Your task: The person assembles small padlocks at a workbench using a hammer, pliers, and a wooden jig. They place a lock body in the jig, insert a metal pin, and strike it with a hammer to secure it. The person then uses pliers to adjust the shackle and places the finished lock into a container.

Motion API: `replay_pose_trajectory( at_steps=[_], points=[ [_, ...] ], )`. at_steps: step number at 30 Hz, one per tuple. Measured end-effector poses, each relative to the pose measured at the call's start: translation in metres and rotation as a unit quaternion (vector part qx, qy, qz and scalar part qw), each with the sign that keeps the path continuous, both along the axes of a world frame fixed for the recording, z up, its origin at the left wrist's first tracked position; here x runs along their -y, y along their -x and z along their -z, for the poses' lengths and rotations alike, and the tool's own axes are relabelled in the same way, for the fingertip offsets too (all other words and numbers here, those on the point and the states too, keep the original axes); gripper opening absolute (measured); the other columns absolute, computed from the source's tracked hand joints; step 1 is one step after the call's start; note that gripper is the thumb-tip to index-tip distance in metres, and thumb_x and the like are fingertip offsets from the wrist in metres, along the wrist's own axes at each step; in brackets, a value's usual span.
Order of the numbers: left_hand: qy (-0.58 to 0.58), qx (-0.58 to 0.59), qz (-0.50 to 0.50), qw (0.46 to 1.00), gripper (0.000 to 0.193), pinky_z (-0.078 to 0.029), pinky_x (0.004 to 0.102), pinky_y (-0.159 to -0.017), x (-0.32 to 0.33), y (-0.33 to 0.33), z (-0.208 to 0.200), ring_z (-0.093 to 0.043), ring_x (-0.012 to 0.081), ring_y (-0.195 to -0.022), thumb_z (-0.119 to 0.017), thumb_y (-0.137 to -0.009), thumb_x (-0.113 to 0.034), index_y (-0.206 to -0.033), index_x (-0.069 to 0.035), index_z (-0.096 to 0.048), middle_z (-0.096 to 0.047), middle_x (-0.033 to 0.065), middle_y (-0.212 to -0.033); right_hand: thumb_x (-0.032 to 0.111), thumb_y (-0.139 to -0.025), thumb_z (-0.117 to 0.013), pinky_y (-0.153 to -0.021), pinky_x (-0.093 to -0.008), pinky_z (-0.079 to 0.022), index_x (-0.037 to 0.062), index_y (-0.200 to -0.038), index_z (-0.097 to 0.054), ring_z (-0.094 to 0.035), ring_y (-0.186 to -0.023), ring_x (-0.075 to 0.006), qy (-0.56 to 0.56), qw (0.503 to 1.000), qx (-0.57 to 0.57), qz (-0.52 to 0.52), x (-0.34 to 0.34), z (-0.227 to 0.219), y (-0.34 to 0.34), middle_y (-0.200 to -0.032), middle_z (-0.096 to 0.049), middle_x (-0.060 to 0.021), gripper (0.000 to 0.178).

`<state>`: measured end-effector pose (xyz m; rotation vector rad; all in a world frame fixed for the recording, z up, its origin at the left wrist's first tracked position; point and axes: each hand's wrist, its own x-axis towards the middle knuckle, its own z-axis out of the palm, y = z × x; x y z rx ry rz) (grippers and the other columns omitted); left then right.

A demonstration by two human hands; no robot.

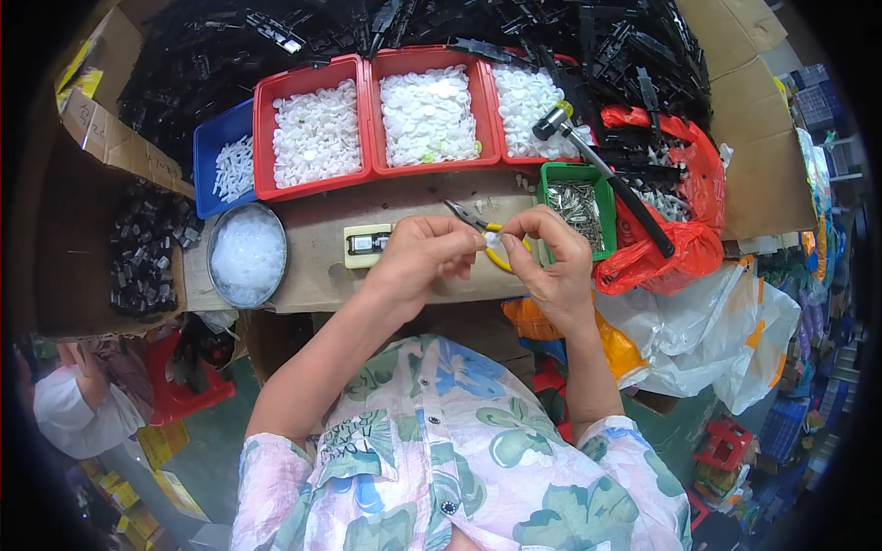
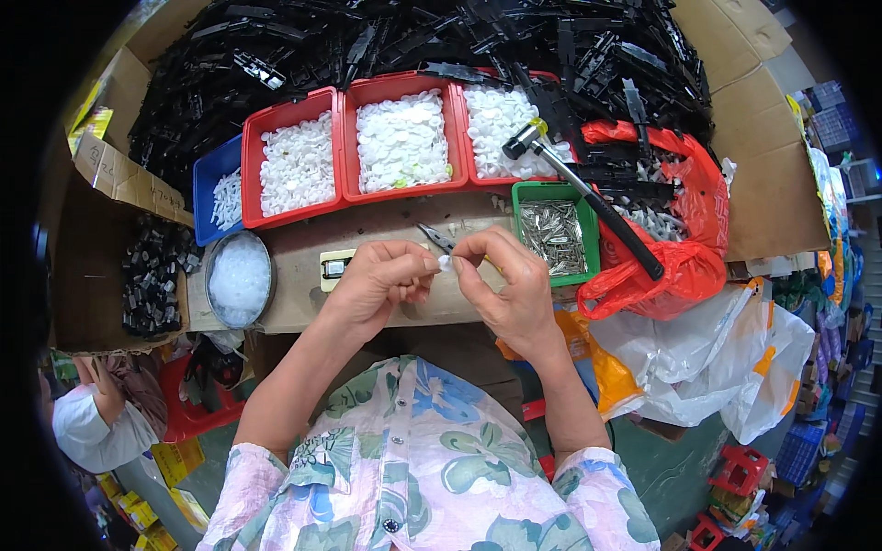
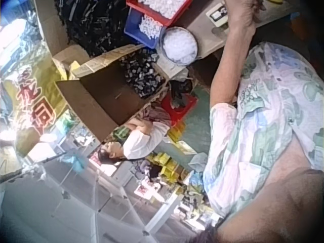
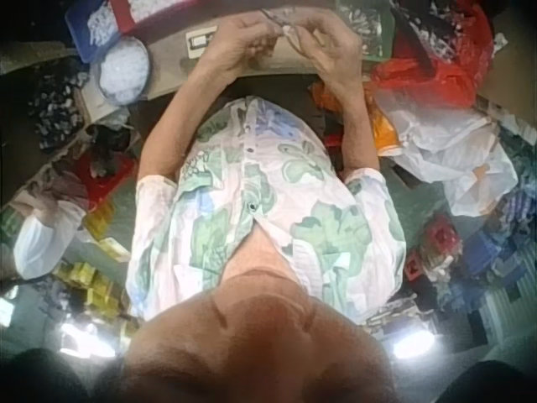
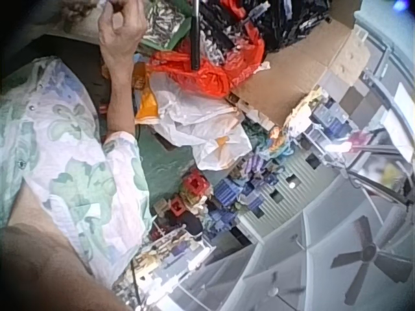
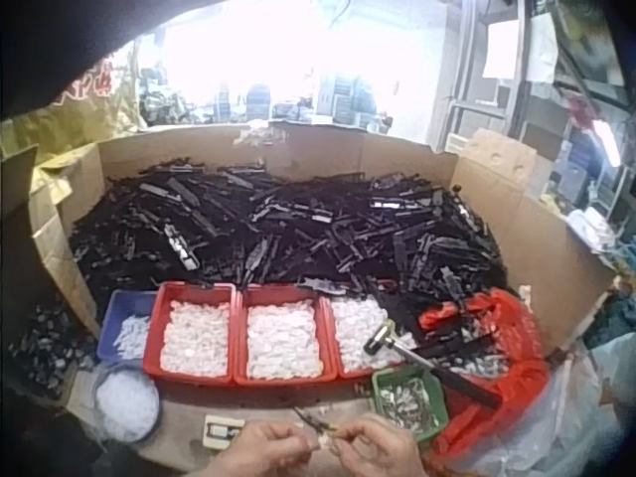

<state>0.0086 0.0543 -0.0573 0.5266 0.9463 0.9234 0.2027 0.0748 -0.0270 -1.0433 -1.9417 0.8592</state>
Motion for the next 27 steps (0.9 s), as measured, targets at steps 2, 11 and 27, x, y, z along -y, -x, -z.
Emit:
replay_pose_trajectory(
  at_steps=[2, 11, 27],
  points=[
    [0.050, 0.048, -0.006, 0.998, 0.011, -0.047, 0.0232, -0.058, -0.001, 0.003, -0.002, -0.058, 0.0101, -0.063, -0.073, -0.087, -0.013, -0.087, -0.003, -0.069, -0.064, 0.0016, -0.075, -0.001, -0.084, -0.070, -0.071, -0.0321, -0.052, -0.0018, -0.093, -0.066, -0.067, -0.079, -0.0217, -0.001, 1.000, -0.013, -0.010, -0.002, 0.001, -0.001, -0.087, -0.066, -0.0118, 0.011],
    [0.093, 0.094, -0.027, 0.991, 0.015, -0.045, 0.0232, -0.056, 0.005, 0.002, -0.015, -0.055, 0.0102, -0.060, -0.071, -0.090, -0.016, -0.084, -0.003, -0.067, -0.063, 0.0023, -0.075, -0.009, -0.078, -0.074, -0.071, -0.0351, -0.054, -0.0008, -0.095, -0.068, -0.068, -0.081, -0.0269, -0.086, 0.995, -0.029, -0.036, -0.006, 0.023, 0.002, -0.091, -0.068, -0.0120, 0.020],
    [-0.433, -0.616, -0.121, 0.647, 0.021, -0.043, 0.0316, -0.049, 0.068, 0.054, 0.022, -0.056, 0.0180, -0.053, -0.079, -0.077, -0.003, -0.097, -0.003, -0.073, -0.062, 0.0062, -0.067, 0.008, -0.081, -0.071, -0.069, -0.0400, -0.044, 0.0041, -0.087, -0.066, -0.059, -0.081, -0.0270, -0.134, 0.976, 0.100, -0.142, -0.018, 0.047, 0.068, -0.083, -0.056, -0.0070, 0.008]
  ],
)
